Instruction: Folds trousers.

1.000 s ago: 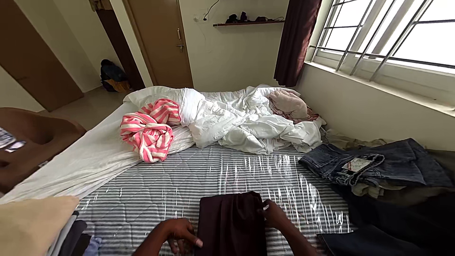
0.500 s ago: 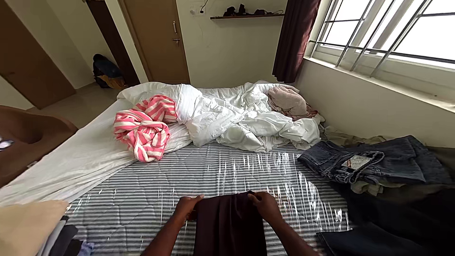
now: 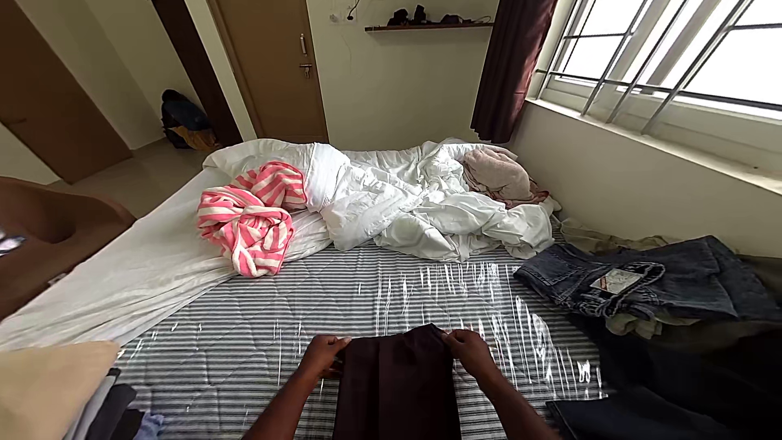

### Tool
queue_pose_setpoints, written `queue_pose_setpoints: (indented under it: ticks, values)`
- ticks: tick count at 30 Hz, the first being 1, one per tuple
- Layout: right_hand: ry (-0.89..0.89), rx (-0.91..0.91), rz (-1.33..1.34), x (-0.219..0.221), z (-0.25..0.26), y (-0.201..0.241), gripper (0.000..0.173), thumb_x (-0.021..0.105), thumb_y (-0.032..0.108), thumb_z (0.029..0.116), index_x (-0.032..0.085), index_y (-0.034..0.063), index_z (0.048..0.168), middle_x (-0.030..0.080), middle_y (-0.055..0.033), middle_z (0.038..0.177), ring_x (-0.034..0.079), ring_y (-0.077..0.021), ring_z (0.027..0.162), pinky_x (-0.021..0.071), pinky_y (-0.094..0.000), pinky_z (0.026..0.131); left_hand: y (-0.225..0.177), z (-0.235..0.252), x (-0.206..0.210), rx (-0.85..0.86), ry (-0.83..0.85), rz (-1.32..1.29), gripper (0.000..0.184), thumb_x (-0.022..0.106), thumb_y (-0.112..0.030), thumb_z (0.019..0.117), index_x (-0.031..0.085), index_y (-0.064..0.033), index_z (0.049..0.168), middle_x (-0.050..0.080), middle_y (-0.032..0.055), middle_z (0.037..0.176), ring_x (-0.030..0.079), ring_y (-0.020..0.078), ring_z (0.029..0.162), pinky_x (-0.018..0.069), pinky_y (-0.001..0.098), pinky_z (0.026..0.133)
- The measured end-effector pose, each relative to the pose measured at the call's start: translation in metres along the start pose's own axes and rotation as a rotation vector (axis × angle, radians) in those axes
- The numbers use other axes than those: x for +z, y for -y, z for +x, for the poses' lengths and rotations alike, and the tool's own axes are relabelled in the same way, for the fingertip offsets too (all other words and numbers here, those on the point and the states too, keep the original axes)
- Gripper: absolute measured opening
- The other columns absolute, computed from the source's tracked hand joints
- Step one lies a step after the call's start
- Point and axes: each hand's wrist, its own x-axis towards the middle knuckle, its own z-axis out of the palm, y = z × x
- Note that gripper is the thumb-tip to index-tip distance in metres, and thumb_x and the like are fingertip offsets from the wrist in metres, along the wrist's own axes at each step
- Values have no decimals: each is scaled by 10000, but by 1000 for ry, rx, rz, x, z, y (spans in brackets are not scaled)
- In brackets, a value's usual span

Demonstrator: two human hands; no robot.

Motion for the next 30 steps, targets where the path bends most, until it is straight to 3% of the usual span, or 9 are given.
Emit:
queue_pose_setpoints:
  ticks: [2, 5, 8, 11, 15, 19, 23, 27, 30]
  values:
    - [31, 11, -35, -1, -2, 4, 371, 556, 371, 1057, 734, 53, 986, 719, -88, 862, 693, -216, 788, 553, -459, 773, -4, -10, 3, -66, 50, -86, 497, 593, -455, 1036, 664, 23, 1151, 737, 198, 1035, 752, 317, 893, 622, 514, 798]
    - [-167, 24, -129, -6, -8, 20, 491, 400, 397, 1107, 753, 84, 972, 744, -87, 921, 707, -253, 885, 541, -512, 825, 0, -7, 8, -88, -63, -138, 597, 557, -543, 1027, 664, 34, 1136, 734, 211, 1006, 748, 331, 869, 619, 524, 771]
    - [-271, -88, -160, -7, 3, 14, 289, 507, 277, 1078, 731, 108, 1149, 706, -121, 1092, 679, -280, 1008, 536, -501, 915, 4, 6, 11, 14, -141, -84, 554, 634, -530, 989, 652, -15, 1191, 718, 194, 1066, 724, 325, 952, 595, 531, 831]
    - [-140, -215, -128, -4, 19, 0, 274, 609, 269, 1023, 728, 128, 1225, 718, -101, 1145, 697, -244, 995, 561, -463, 913, 5, 14, 10, 200, -63, -36, 424, 704, -427, 968, 705, -62, 1183, 707, 137, 1155, 692, 264, 1048, 562, 494, 928]
    - [88, -325, -164, 5, 22, 3, 351, 605, 143, 986, 687, 146, 1327, 702, -89, 1232, 693, -226, 1011, 561, -428, 910, 11, 15, 11, 283, 21, -75, 290, 774, -280, 931, 742, -35, 1083, 737, 104, 1045, 711, 186, 955, 581, 394, 896]
    - [103, -348, -192, 11, 22, 9, 236, 625, 173, 970, 750, 93, 1153, 718, -117, 1137, 689, -255, 1003, 550, -468, 912, 14, 17, 12, 252, -27, -86, 247, 798, -242, 909, 739, -21, 1002, 728, 102, 982, 695, 173, 887, 575, 383, 848]
    - [-131, -204, 45, -9, 32, -15, 135, 686, 149, 966, 794, 112, 1038, 774, -42, 1021, 727, -173, 924, 582, -438, 868, 16, 16, 6, 190, -116, -111, 243, 792, -229, 919, 730, -2, 982, 718, 127, 963, 681, 211, 878, 559, 424, 836]
    - [-237, -133, 4, -7, 28, -22, 205, 621, 182, 1016, 770, 90, 1122, 761, -92, 1063, 717, -237, 996, 546, -500, 928, 8, 17, 14, 201, -99, -123, 240, 710, -242, 985, 733, -11, 1044, 719, 123, 993, 681, 199, 912, 551, 410, 863]
    - [-293, -24, 28, -14, 22, -9, 297, 592, 309, 1049, 711, 68, 1174, 745, -108, 1047, 729, -248, 919, 587, -483, 856, 7, 8, 12, 58, -128, -227, 392, 642, -332, 1028, 644, 18, 1205, 683, 195, 1115, 691, 287, 979, 576, 476, 861]
